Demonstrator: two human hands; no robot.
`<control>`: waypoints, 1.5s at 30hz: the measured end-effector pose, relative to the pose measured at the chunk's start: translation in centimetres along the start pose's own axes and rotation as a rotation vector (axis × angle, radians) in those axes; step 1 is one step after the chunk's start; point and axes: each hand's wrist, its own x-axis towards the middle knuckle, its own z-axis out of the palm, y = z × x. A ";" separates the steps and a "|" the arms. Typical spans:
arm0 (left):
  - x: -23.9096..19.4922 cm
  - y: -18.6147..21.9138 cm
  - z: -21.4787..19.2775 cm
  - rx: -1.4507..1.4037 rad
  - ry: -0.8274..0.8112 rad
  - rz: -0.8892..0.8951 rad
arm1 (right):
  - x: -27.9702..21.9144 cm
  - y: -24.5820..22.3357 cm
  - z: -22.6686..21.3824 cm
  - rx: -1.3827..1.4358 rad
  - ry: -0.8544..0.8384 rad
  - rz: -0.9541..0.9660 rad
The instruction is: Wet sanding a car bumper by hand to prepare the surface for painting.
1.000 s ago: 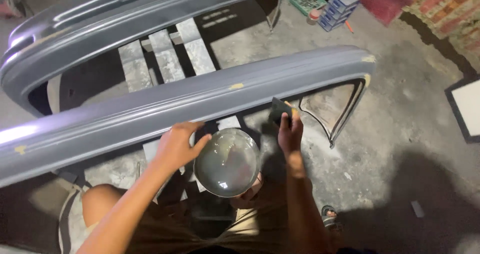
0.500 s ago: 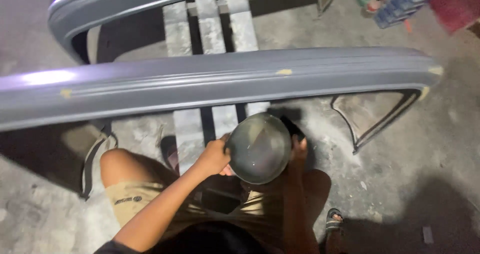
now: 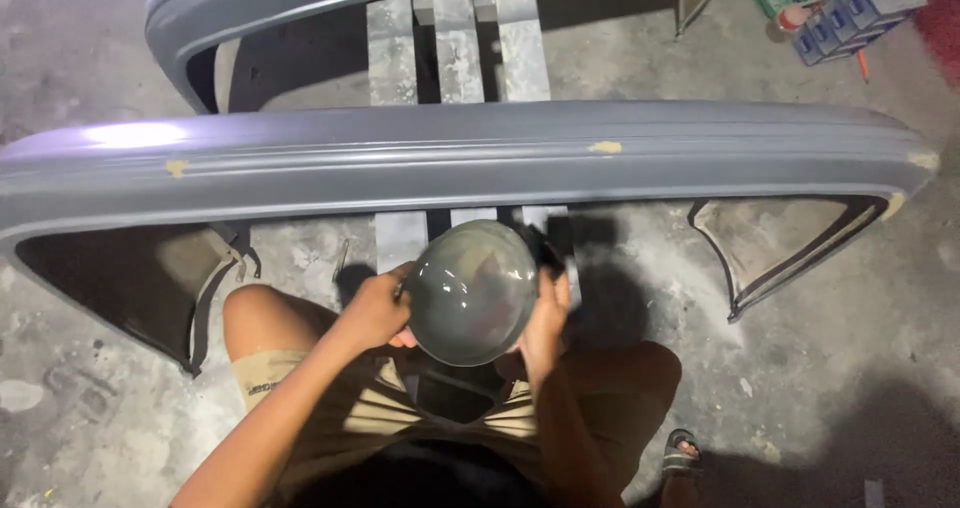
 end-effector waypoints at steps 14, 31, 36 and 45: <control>-1.2 -1.6 -2.7 0.091 -0.066 -0.036 | -7.7 -4.2 4.1 -0.863 -0.630 -1.136; 1.9 -8.2 -2.3 0.072 -0.148 -0.061 | -1.6 1.5 4.0 -1.723 -1.002 -0.661; 3.5 -9.1 -3.8 0.052 0.125 0.146 | -6.1 -6.0 6.0 -1.354 -0.889 -0.274; 16.4 -4.2 -10.3 0.100 0.803 0.502 | -1.1 -7.4 20.4 -1.427 -0.811 -1.108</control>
